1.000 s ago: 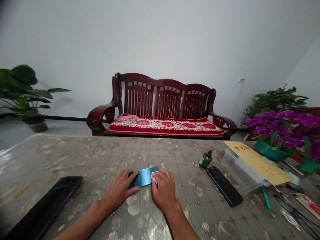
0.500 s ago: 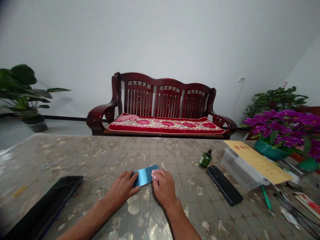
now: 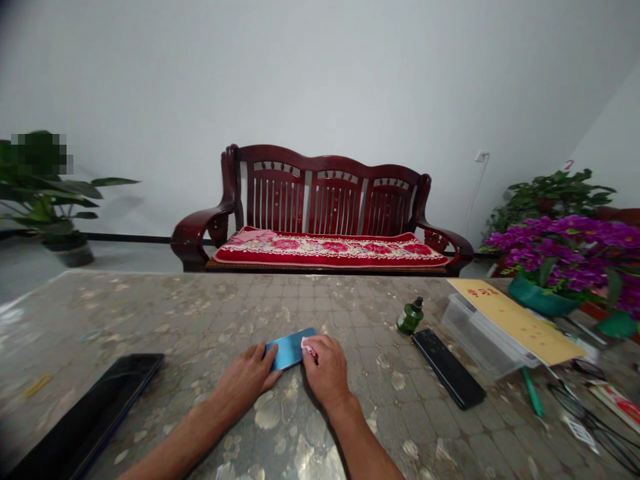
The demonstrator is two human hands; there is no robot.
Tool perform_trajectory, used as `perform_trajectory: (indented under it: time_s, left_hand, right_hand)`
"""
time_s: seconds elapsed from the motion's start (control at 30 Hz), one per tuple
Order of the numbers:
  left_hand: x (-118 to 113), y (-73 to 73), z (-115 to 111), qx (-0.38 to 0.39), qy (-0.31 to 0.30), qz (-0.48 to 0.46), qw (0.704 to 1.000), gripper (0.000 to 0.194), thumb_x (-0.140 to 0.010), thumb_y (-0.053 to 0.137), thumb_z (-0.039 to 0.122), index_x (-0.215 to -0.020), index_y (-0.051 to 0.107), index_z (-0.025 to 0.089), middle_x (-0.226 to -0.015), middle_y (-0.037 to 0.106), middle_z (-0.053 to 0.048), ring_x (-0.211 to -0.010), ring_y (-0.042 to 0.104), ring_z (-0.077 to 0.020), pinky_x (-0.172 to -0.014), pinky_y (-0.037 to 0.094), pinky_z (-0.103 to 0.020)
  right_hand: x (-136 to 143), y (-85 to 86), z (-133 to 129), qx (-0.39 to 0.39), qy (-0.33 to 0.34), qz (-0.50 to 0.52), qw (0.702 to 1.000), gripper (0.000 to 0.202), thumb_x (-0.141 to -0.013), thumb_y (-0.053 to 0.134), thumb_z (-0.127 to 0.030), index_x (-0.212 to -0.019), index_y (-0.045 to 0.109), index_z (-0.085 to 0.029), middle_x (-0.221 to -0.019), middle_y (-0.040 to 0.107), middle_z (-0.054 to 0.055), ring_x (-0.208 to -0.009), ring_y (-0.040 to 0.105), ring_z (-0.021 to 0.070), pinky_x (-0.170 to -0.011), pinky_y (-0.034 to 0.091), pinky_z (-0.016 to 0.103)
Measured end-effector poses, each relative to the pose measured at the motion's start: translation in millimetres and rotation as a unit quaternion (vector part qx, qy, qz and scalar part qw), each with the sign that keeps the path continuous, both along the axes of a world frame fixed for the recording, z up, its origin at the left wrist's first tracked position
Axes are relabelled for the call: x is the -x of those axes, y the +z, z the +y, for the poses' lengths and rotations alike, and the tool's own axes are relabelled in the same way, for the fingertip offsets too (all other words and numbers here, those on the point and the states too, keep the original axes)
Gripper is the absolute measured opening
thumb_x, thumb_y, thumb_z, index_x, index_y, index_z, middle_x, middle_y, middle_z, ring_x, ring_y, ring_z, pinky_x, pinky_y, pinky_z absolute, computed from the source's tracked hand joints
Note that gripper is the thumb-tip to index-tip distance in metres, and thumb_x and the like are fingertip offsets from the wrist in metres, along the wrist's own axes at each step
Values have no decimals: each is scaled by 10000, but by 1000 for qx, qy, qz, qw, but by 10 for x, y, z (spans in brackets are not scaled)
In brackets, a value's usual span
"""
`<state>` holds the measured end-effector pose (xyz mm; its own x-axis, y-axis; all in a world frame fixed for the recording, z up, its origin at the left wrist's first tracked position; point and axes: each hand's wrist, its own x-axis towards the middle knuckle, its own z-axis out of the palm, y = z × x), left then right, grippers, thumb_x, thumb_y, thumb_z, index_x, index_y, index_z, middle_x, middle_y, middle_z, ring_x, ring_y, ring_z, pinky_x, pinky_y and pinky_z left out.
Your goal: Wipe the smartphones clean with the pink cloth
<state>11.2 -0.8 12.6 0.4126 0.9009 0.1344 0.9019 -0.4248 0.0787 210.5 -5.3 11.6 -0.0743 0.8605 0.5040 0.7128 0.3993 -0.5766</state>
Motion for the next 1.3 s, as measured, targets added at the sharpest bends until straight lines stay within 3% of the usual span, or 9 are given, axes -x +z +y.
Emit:
perform_trajectory:
  time_s: [0.3,0.7,1.0,1.3]
  left_hand:
    - [8,249,-50,49,-18,34,998,239,-982,558,300,-1159,643,165,-1014,720,-134,-963,692,-314,-811,542,-395]
    - [76,372,-62,98,-17,-1,995,238,-1024,490,360,-1089,652,199,-970,757,-82,-906,731,-258,-755,527,-296]
    - [125,224,-56,75,-43,-5,996,222,-1027,492,359,-1052,662,218,-933,756,-50,-861,734,-236,-722,509,-271]
    - [145,240,-30,75,-32,-9,997,246,-1021,503,393,-991,657,203,-884,759,-39,-829,739,-223,-681,482,-243]
  right_hand:
    - [16,105,-22,-22,-26,1,999,212,-948,522,-258,-976,732,-247,-986,725,49,-946,634,211,-882,480,339]
    - [15,136,-47,-52,-24,-1,998,197,-950,522,-256,-1010,709,-242,-1003,712,51,-965,608,209,-882,467,348]
    - [60,145,-108,-55,-10,2,998,191,-977,491,-265,-985,680,-240,-971,706,41,-932,605,209,-869,433,349]
    - [60,152,-103,-86,-2,-18,996,186,-983,488,-268,-1017,668,-238,-990,701,42,-950,590,211,-868,412,352]
